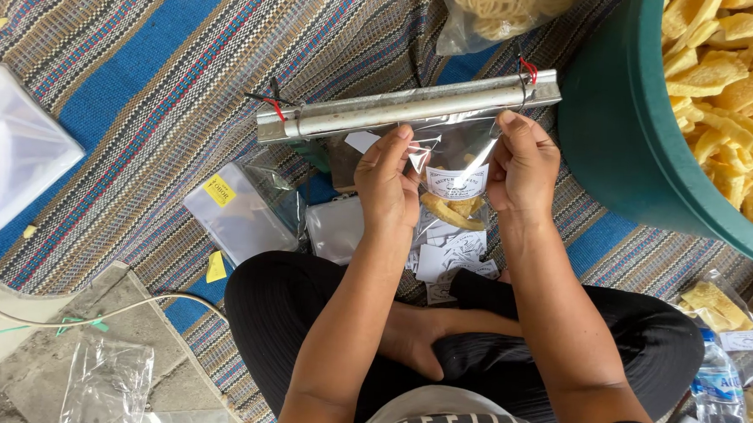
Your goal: Packaging snacks into small plastic bags and sealing them with a manual heat sealer
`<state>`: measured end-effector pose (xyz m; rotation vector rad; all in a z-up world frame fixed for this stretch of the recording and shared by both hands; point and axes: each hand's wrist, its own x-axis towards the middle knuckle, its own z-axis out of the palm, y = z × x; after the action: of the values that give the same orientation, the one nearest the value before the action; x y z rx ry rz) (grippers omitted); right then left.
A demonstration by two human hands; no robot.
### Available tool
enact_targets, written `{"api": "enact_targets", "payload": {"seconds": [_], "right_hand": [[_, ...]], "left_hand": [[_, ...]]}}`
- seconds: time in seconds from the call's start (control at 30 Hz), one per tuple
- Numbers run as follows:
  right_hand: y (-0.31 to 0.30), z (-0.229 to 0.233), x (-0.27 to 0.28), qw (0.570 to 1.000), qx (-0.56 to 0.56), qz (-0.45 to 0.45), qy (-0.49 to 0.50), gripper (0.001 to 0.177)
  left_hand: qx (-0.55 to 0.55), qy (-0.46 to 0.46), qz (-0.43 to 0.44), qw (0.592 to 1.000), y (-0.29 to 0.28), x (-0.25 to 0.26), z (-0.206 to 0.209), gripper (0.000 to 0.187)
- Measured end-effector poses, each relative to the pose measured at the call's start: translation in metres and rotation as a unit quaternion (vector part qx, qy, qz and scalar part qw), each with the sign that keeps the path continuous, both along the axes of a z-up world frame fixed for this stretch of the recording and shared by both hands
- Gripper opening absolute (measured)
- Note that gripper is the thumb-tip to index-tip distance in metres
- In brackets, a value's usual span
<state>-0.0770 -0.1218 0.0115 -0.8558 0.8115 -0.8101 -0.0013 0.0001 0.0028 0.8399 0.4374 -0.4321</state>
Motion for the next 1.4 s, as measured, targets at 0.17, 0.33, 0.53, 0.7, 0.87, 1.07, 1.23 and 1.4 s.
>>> {"api": "enact_targets", "payload": {"seconds": [0.17, 0.33, 0.53, 0.7, 0.87, 1.07, 1.23, 1.4], "right_hand": [[0.013, 0.000, -0.020, 1.000, -0.019, 0.002, -0.017, 0.015], [0.037, 0.023, -0.075, 0.805, -0.593, 0.029, 0.006, 0.051], [0.034, -0.021, -0.090, 0.746, -0.665, -0.013, 0.025, 0.031], [0.077, -0.028, -0.133, 0.877, -0.430, 0.213, 0.025, 0.067], [0.116, -0.057, -0.168, 0.899, -0.392, 0.192, 0.028, 0.117], [0.099, -0.086, -0.195, 0.842, -0.524, 0.117, -0.045, 0.108], [0.098, -0.112, -0.210, 0.852, -0.517, 0.085, -0.013, 0.119], [0.081, -0.039, -0.192, 0.947, -0.248, 0.202, 0.024, 0.071]], "left_hand": [[-0.011, -0.020, 0.002, 1.000, 0.021, -0.022, 0.019, 0.018], [0.089, -0.457, -0.093, 0.880, 0.070, -0.065, 0.077, 0.024], [0.101, -0.564, -0.003, 0.820, 0.094, -0.101, 0.059, 0.008], [0.039, -0.417, 0.003, 0.908, 0.096, -0.119, 0.039, 0.006], [-0.085, -0.324, -0.089, 0.938, 0.108, -0.141, 0.046, 0.078], [-0.132, -0.417, -0.214, 0.874, 0.115, -0.151, 0.046, 0.079], [-0.057, -0.445, -0.181, 0.875, 0.110, -0.156, 0.065, 0.051], [0.098, -0.368, -0.287, 0.879, 0.097, -0.111, 0.037, 0.079]]}}
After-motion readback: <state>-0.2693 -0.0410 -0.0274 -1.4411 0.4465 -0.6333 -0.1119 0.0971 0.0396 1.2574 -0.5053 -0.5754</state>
